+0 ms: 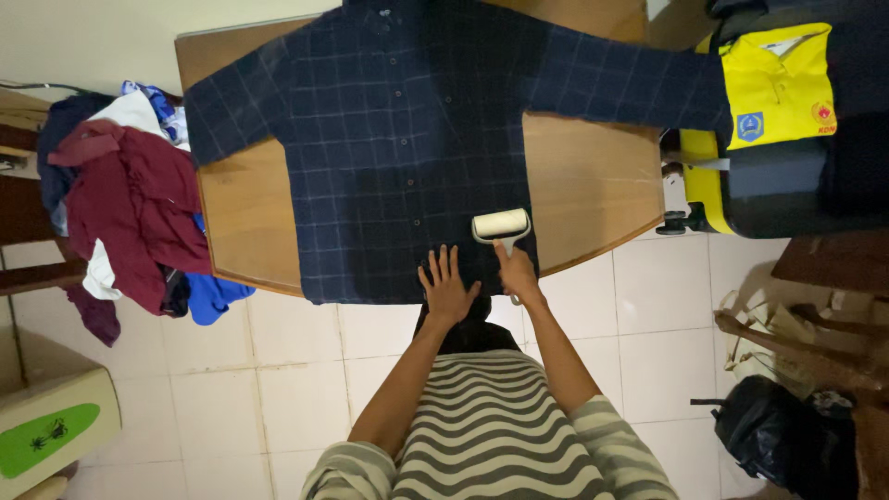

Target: The person uses a lint roller to clean a dark plaid shirt laid out on a table, rolling the tool across the front and sleeves while holding the fabric flat.

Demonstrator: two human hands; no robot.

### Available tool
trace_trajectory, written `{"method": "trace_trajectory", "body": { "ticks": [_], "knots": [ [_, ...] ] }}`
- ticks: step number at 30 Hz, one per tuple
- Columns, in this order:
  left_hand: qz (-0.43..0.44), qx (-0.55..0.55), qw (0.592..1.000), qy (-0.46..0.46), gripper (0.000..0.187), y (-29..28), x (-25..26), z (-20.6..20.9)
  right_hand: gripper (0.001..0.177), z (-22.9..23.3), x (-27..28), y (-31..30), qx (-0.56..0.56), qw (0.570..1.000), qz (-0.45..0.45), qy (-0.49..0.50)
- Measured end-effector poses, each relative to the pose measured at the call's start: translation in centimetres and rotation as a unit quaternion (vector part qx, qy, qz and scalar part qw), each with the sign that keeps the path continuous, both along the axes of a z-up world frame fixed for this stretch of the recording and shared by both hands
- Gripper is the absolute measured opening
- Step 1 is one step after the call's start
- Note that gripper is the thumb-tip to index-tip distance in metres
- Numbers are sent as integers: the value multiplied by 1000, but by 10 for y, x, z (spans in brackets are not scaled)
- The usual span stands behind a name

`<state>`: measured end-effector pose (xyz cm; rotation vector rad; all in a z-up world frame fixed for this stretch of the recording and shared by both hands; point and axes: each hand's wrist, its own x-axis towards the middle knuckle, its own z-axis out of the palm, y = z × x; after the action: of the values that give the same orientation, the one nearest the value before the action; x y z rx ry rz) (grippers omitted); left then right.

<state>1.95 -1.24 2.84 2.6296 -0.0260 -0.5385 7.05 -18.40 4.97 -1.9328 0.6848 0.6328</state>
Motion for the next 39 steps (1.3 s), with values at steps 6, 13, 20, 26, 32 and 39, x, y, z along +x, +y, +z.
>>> {"method": "trace_trajectory", "body": {
  "ticks": [6, 13, 20, 26, 32, 39],
  "knots": [
    [0, -47, 997, -65, 90, 5, 53, 13, 63, 11, -5, 3, 18, 999, -16, 25],
    [-35, -61, 994, -87, 106, 5, 115, 11, 64, 12, 10, 4, 19, 999, -25, 39],
    [-81, 20, 996, -6, 148, 17, 148, 22, 69, 0, 52, 6, 3, 999, -13, 50],
    [-132, 25, 991, 10, 152, 25, 163, 21, 68, 4, 99, 14, 20, 999, -32, 30],
    [-153, 27, 987, 44, 149, 30, 169, 30, 66, -4, 143, 22, 38, 998, -52, 17],
    [-119, -28, 992, -28, 69, 38, 195, 12, 68, -17, 188, 22, 27, 999, -41, 21]
  ]
}}
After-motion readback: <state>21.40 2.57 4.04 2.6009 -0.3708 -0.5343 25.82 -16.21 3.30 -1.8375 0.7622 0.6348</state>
